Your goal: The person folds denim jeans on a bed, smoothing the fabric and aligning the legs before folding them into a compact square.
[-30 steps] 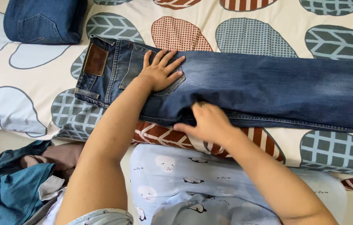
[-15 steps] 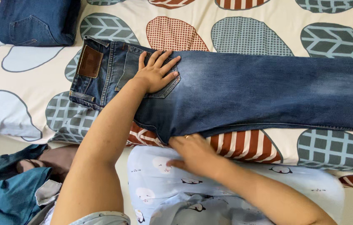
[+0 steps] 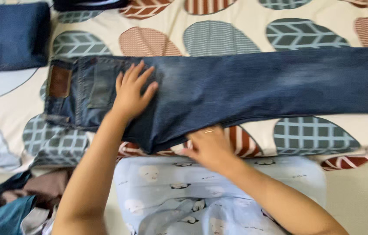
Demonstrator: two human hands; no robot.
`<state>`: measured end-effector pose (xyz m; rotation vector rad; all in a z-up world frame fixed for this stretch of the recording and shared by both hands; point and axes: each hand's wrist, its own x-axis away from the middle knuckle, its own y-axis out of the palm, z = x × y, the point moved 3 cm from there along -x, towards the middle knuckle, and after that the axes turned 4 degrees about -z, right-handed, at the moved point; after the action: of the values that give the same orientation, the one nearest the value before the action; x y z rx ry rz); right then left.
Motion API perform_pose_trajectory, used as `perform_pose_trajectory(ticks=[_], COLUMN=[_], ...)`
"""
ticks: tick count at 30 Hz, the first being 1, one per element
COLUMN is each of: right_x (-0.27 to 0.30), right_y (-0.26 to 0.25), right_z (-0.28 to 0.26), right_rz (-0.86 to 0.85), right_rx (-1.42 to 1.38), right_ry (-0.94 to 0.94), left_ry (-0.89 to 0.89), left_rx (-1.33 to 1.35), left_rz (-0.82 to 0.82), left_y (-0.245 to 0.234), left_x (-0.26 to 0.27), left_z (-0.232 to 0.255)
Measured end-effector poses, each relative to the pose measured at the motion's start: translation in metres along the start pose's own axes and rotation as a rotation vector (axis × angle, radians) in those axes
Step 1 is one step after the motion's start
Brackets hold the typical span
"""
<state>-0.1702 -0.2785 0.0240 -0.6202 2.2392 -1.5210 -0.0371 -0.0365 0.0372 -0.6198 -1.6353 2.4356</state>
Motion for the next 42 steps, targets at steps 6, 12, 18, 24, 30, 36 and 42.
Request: perform_pose_trajectory(ticks=[6, 12, 18, 24, 30, 36, 42], right_x=[0.132, 0.266, 0.262, 0.274, 0.281, 0.251, 0.185], right_y=[-0.063, -0.109, -0.163, -0.144, -0.123, -0.169, -0.169], right_z=[0.184, 0.393, 0.447, 0.496, 0.553, 0.593, 0.615], right_rz=[0.298, 0.482, 0.764, 1.171, 0.915, 0.393, 0.59], right_rx=[0.375, 0.135, -0.908, -0.709, -0.944, -0.229, 0.043], right_ry=[0.412, 0.905, 1.069, 0.825, 1.143, 1.125, 0.841], left_ry=[0.043, 0.022, 0.028, 0.006, -0.064, -0.286, -0.017], left_rx=[-0.107, -0.156, -0.137, -0.267, -0.541, -0.271, -0.257], left_rz=[-0.015, 0.092, -0.042, -0.175, -0.253, -0.716, -0.142], left_y=[-0.003, 0.015, -0.007, -0.007, 0.0, -0.029, 0.011], left_x=[0.11, 0.135, 0.117, 0.114, 0.114, 0.051, -0.075], left_z=[0.103, 0.102, 0.099, 0.1, 0.118, 0.116, 0.1])
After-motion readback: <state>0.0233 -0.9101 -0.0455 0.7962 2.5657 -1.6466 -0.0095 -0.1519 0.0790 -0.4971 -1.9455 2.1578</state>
